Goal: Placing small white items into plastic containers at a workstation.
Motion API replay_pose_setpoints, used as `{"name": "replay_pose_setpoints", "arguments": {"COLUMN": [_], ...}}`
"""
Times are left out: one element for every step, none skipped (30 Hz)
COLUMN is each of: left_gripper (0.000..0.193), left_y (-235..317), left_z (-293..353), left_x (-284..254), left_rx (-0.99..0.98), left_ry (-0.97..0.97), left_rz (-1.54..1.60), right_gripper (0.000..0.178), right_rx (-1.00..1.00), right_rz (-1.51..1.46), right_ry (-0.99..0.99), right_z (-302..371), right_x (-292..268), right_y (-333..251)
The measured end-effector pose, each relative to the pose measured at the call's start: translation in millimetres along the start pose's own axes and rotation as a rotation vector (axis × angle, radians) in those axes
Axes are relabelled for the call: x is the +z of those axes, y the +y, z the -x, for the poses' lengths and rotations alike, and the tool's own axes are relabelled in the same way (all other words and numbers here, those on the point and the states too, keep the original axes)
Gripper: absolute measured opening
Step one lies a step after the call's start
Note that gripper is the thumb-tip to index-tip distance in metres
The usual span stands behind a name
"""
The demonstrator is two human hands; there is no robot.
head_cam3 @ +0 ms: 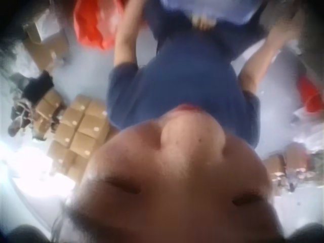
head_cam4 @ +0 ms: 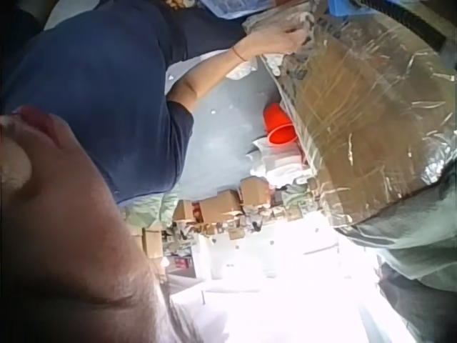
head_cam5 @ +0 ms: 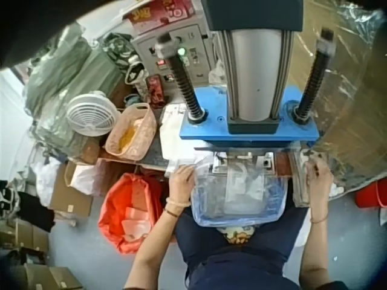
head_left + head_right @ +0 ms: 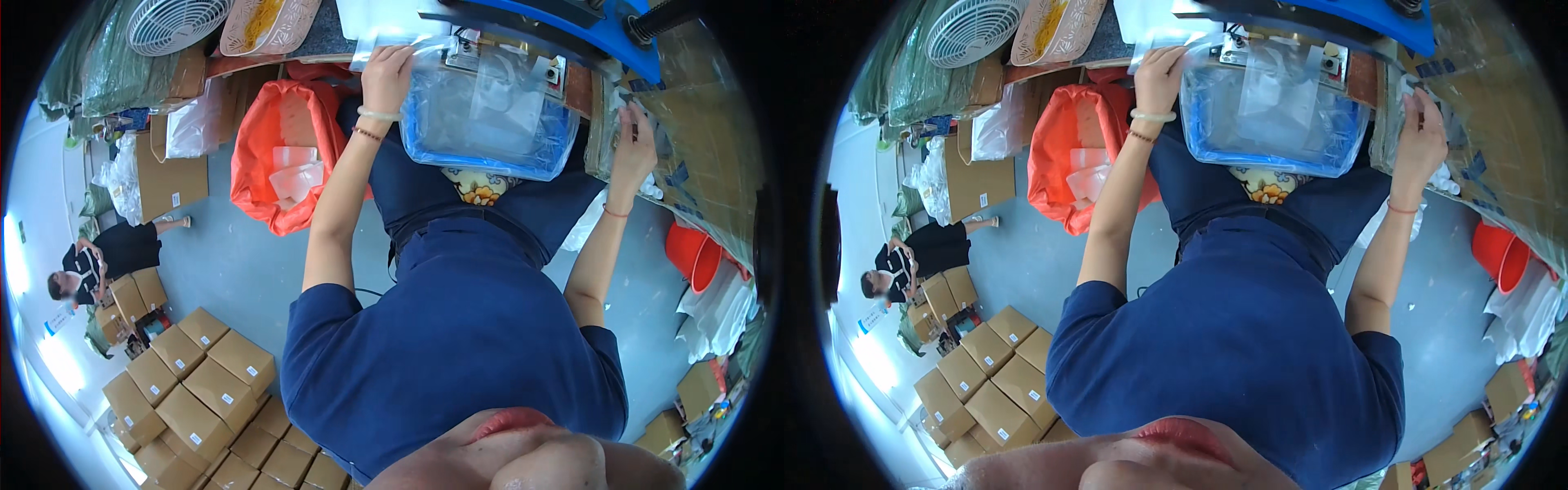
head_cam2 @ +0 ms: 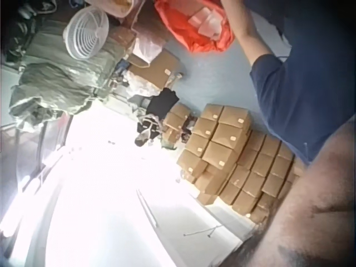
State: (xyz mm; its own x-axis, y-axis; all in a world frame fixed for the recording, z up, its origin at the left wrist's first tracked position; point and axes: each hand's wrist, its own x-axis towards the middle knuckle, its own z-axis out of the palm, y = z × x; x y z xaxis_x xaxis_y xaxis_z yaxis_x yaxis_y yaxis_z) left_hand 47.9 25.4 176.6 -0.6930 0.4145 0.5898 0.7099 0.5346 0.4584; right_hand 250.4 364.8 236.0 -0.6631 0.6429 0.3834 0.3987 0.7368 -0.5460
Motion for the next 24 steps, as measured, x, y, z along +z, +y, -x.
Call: {"name": "replay_pose_setpoints", "arguments": {"left_gripper": [0.013,0.013,0.013,0.015,0.018,0.021,0.021,0.02,0.02,0.021,0.021,0.021,0.021,0.021,0.021,0.021,0.021,0.022,0.022,0.022,0.022,0.022,0.022,0.022], "left_y": [9.6,22.6,31.5,42.1,52.2,65.3,71.1,74.7,78.9,85.8,91.3,96.5,99.4,100.2,99.6,103.1,106.0,109.0,109.8,111.8,114.4,115.5,113.0,108.5], "left_z": [-1.0,1.1,0.4,1.0,-0.5,-0.7,-1.0,-1.6,-2.9,-7.2,-8.5,-9.6,-10.3,-8.0,-4.3,-1.2,-0.4,-0.7,-2.3,-2.6,-2.1,-3.6,-5.0,-6.4], "left_x": [-7.1,-17.1,-22.6,-29.3,-34.1,-41.7,-43.7,-42.6,-42.0,-43.5,-46.2,-48.0,-48.7,-47.0,-44.6,-42.9,-40.3,-37.8,-37.3,-37.1,-37.2,-35.9,-34.2,-31.8], "left_rx": [-0.051,-0.088,-0.088,-0.183,-0.276,-0.412,-0.411,-0.5,-0.588,-0.586,-0.583,-0.577,-0.57,-0.566,-0.586,-0.611,-0.612,-0.626,-0.639,-0.64,-0.632,-0.62,-0.618,-0.631], "left_ry": [-0.007,-0.007,-0.023,-0.042,-0.054,-0.118,-0.116,-0.182,-0.247,-0.289,-0.3,-0.332,-0.364,-0.37,-0.394,-0.412,-0.411,-0.447,-0.484,-0.482,-0.503,-0.522,-0.517,-0.529], "left_rz": [0.086,0.155,0.162,0.256,0.337,0.386,0.389,0.513,0.635,0.659,0.66,0.68,0.704,0.705,0.73,0.756,0.761,0.767,0.769,0.77,0.762,0.756,0.759,0.786], "right_gripper": [0.024,0.024,0.023,0.022,0.021,0.02,0.021,0.021,0.021,0.02,0.019,0.019,0.019,0.019,0.02,0.02,0.022,0.023,0.023,0.023,0.023,0.023,0.023,0.023], "right_rx": [0.006,0.08,0.155,0.097,0.033,0.003,-0.009,-0.018,-0.017,-0.029,-0.038,-0.018,-0.009,-0.014,-0.019,-0.019,-0.155,-0.29,-0.291,-0.328,-0.366,-0.371,-0.364,-0.357], "right_rz": [0.004,-0.133,-0.272,-0.319,-0.38,-0.458,-0.533,-0.607,-0.604,-0.697,-0.794,-0.864,-0.861,-0.818,-0.774,-0.77,-0.796,-0.82,-0.819,-0.817,-0.816,-0.813,-0.782,-0.751], "right_ry": [0.004,-0.066,-0.133,-0.195,-0.259,-0.309,-0.367,-0.424,-0.42,-0.491,-0.561,-0.594,-0.585,-0.573,-0.563,-0.563,-0.496,-0.428,-0.429,-0.423,-0.417,-0.417,-0.413,-0.409], "right_z": [0.3,4.9,10.6,19.9,26.3,43.0,53.1,58.0,54.2,49.0,45.5,39.4,37.5,35.9,34.5,32.2,28.6,25.9,22.3,17.3,14.9,15.4,18.2,18.7], "right_x": [-7.1,-18.7,-23.7,-26.4,-21.9,-16.5,-7.0,1.4,3.3,3.1,1.9,-1.9,-6.3,-9.2,-10.7,-11.0,-8.9,-9.2,-11.9,-15.9,-18.0,-15.8,-11.7,-9.4], "right_y": [-8.7,-21.8,-32.2,-38.6,-43.6,-58.0,-65.0,-68.6,-73.3,-79.1,-85.1,-90.3,-98.7,-107.0,-112.3,-112.4,-111.6,-111.0,-114.4,-118.2,-120.6,-119.1,-115.9,-114.1]}}
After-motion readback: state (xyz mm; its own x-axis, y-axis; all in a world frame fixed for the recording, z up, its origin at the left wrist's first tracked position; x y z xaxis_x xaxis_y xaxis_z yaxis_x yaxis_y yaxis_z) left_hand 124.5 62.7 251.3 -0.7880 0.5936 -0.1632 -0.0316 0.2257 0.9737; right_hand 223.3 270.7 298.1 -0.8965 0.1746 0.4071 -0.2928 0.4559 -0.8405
